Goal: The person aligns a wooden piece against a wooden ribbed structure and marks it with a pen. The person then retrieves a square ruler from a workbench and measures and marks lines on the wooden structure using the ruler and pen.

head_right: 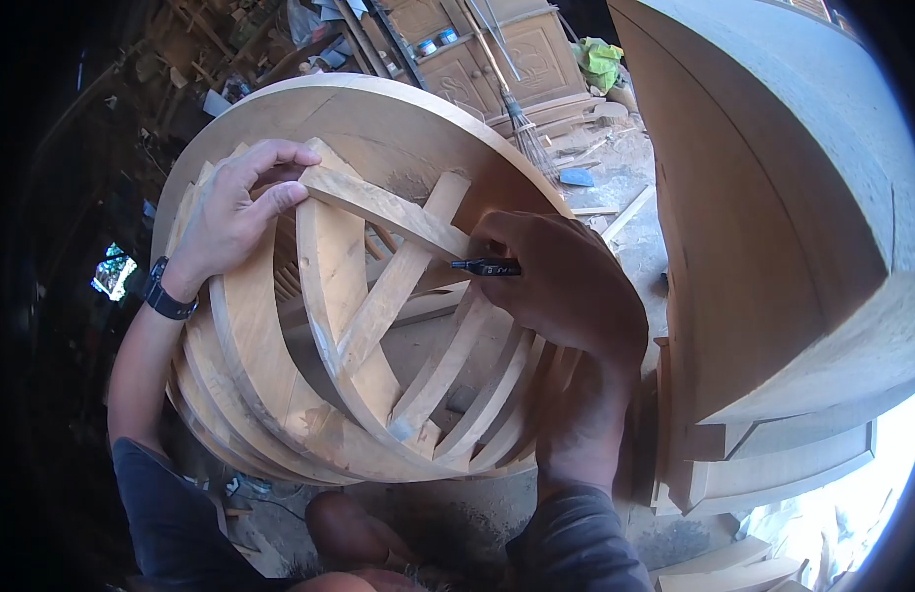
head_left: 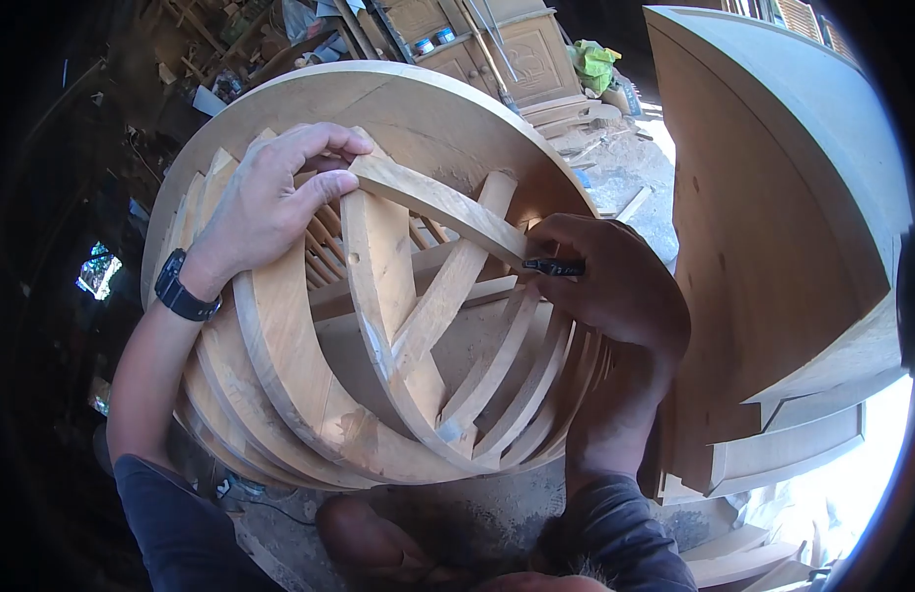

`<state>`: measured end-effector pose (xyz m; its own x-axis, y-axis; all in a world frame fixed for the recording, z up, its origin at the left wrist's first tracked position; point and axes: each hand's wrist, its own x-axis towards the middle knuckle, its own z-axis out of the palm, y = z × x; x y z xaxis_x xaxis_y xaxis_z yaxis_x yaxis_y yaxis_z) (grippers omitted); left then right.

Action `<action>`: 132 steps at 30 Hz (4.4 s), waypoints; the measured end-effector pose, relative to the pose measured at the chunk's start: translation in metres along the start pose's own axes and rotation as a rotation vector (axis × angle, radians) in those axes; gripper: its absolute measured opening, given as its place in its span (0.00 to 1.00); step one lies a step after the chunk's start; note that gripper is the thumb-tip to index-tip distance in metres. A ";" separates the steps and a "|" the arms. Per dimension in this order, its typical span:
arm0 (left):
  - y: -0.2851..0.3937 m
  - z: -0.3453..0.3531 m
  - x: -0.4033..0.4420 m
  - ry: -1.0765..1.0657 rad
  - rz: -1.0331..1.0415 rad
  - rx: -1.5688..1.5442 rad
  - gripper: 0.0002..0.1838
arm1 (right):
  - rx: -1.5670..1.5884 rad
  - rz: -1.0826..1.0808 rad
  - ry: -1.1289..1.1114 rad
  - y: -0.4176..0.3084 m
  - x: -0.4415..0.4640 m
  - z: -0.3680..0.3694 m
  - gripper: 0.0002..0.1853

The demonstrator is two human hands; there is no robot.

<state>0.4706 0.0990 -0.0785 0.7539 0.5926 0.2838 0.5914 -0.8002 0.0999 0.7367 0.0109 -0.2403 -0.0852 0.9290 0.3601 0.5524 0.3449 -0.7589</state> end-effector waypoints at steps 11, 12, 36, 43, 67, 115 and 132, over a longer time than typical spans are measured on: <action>0.005 0.005 -0.001 0.038 0.039 0.045 0.14 | -0.007 -0.091 0.040 0.011 0.004 0.007 0.16; 0.004 0.005 -0.001 0.049 0.048 0.054 0.14 | 0.043 -0.057 0.039 0.011 0.005 0.006 0.16; -0.019 0.007 0.004 -0.036 0.160 0.055 0.17 | -0.164 -0.090 0.009 0.031 -0.001 0.009 0.23; -0.018 0.007 0.008 -0.040 0.156 0.191 0.17 | -0.203 -0.166 0.096 0.044 0.000 0.017 0.16; 0.004 0.010 0.004 0.001 0.039 -0.003 0.14 | -0.039 -0.138 -0.036 0.041 -0.003 0.005 0.30; -0.006 0.007 0.002 0.085 0.266 0.199 0.13 | 0.286 -0.227 0.323 -0.013 0.007 0.026 0.20; -0.012 0.011 0.001 0.098 0.246 0.249 0.13 | 0.519 -0.457 0.641 0.005 0.012 0.017 0.38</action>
<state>0.4673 0.1101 -0.0901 0.8585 0.3638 0.3615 0.4563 -0.8637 -0.2143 0.7242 0.0264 -0.2486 0.3548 0.4912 0.7955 0.1269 0.8177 -0.5615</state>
